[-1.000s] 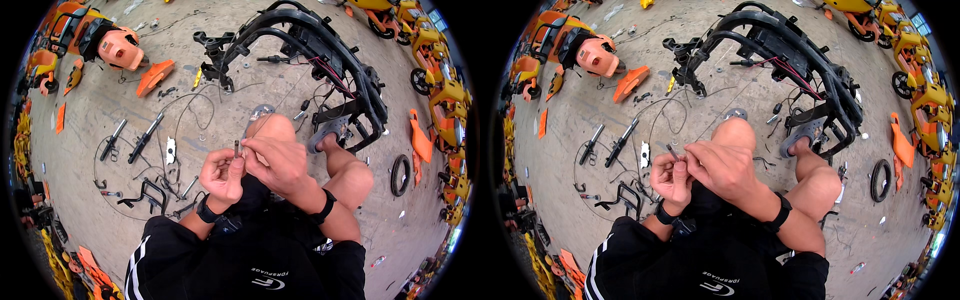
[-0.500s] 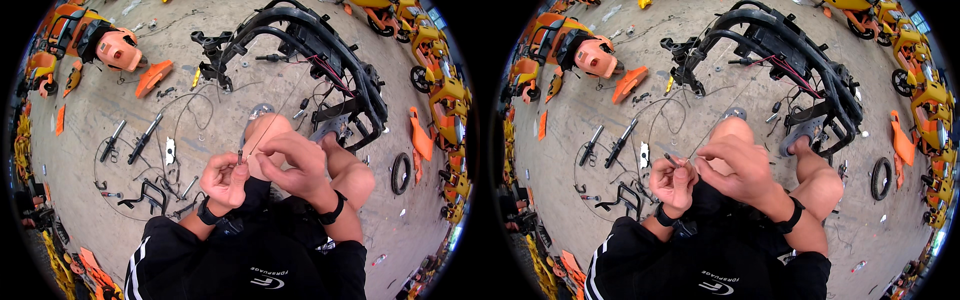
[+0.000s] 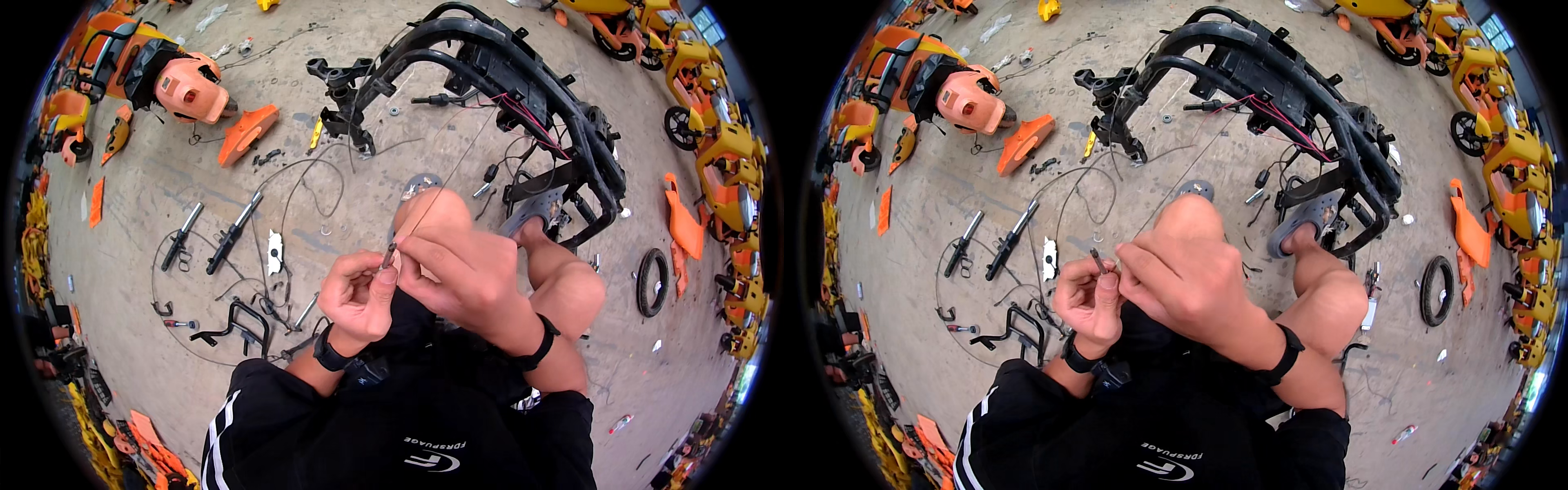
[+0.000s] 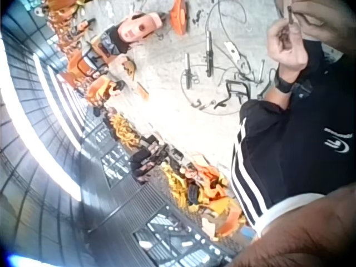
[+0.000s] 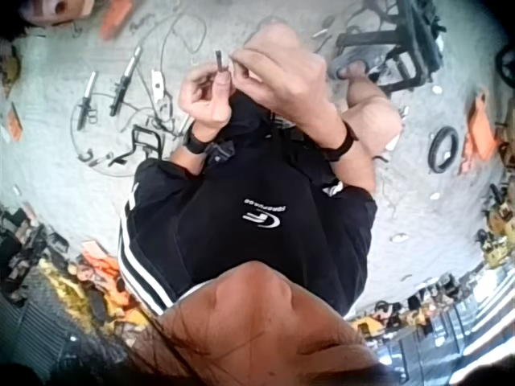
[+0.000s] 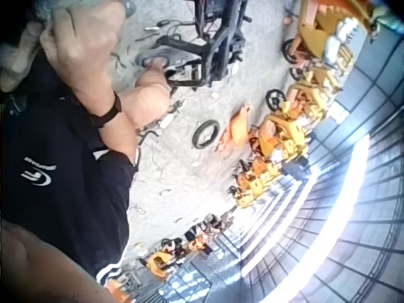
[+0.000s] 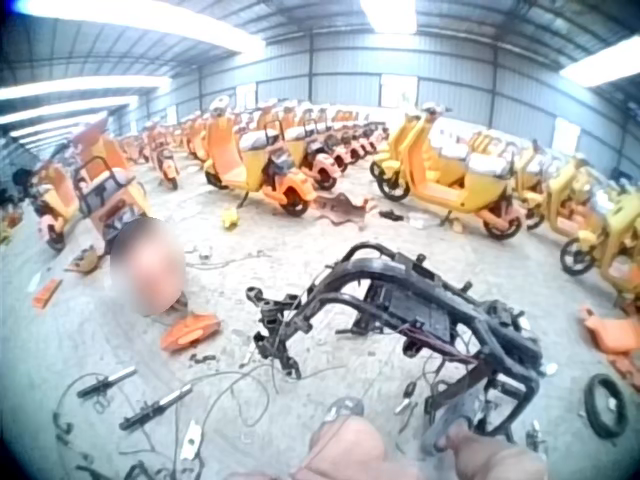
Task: The person sits on the floor of a workshop and assembles a scooter frame. They use a screwdriver to tighten screws on a small component and manipulate wires and parts of the frame.
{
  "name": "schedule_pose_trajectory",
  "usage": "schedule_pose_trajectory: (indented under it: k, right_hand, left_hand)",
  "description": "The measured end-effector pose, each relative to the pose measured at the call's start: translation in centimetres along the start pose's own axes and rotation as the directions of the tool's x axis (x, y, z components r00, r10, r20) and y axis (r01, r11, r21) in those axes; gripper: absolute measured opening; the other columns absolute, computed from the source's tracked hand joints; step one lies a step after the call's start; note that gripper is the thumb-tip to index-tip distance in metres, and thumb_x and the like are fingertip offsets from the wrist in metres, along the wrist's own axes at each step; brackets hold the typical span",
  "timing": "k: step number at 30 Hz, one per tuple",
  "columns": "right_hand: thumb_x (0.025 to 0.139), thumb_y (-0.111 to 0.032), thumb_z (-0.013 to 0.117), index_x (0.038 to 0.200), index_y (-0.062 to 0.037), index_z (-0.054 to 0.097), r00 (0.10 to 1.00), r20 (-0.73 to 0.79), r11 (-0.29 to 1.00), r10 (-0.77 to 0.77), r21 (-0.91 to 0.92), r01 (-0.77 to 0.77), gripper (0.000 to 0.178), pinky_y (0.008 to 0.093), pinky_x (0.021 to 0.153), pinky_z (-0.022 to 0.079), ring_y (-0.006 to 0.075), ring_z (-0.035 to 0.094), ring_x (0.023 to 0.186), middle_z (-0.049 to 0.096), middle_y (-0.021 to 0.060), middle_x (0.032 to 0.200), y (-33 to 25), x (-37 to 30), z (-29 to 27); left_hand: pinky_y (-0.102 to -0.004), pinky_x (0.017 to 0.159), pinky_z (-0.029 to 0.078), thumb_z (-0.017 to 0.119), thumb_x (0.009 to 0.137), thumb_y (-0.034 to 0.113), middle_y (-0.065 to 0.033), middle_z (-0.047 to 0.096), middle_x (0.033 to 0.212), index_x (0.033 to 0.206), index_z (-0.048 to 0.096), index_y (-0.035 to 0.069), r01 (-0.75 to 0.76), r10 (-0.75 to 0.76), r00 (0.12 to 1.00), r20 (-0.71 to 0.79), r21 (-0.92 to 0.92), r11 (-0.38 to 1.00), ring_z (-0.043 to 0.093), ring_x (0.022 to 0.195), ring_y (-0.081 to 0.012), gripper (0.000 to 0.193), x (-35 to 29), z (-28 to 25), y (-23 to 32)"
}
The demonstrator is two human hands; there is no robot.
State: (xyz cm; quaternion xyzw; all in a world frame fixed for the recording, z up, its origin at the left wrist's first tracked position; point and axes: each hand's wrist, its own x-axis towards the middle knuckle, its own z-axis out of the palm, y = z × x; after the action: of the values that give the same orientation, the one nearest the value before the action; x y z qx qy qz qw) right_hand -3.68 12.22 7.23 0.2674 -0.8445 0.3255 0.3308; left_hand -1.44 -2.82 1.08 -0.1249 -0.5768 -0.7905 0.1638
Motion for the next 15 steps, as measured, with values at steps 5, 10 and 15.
schedule_pose_trajectory:
  k: [5, 10, 15]
  right_hand:
    - [0.063, -0.008, 0.076, 0.086, -0.005, 0.066, 0.999, -0.05, 0.998, -0.022, -0.051, 0.019, 0.025, 0.0261, 0.049, 0.046, 0.0157, 0.063, 0.06, 0.067, 0.0024, 0.078, -0.3, -0.4, 0.4]
    - [0.061, -0.001, 0.074, 0.084, -0.0052, 0.066, 0.99, -0.138, 1.0, 0.029, 0.011, -0.027, 0.024, 0.025, 0.048, 0.045, 0.0158, 0.063, 0.056, 0.067, 0.002, 0.072, -0.4, -0.5, 1.2]
    - [0.064, 0.002, 0.072, 0.081, -0.0048, 0.068, 0.964, -0.191, 0.974, 0.183, 0.169, -0.151, 0.019, 0.0247, 0.045, 0.044, 0.0154, 0.061, 0.051, 0.068, 0.0028, 0.07, -0.6, -0.6, 1.9]
  left_hand:
    - [-0.0214, 0.07, 0.049, 0.065, 0.087, -0.003, -0.0129, 0.067, 0.088, 0.102, 0.057, -0.007, 0.048, -0.048, 0.999, -0.011, -0.009, 0.999, 0.061, 0.078, -0.0101, 0.018, -0.3, -0.4, -0.2]
    - [-0.0208, 0.067, 0.049, 0.064, 0.088, -0.002, -0.0122, 0.067, 0.088, 0.102, 0.056, -0.007, 0.05, -0.051, 0.998, -0.026, -0.068, 0.996, 0.061, 0.076, -0.0091, 0.017, 0.0, 0.2, 0.1]
    - [-0.0205, 0.065, 0.049, 0.064, 0.089, -0.002, -0.0123, 0.067, 0.087, 0.103, 0.056, -0.006, 0.037, -0.039, 0.999, -0.023, -0.089, 0.995, 0.061, 0.074, -0.0088, 0.016, 0.1, 0.3, -0.1]
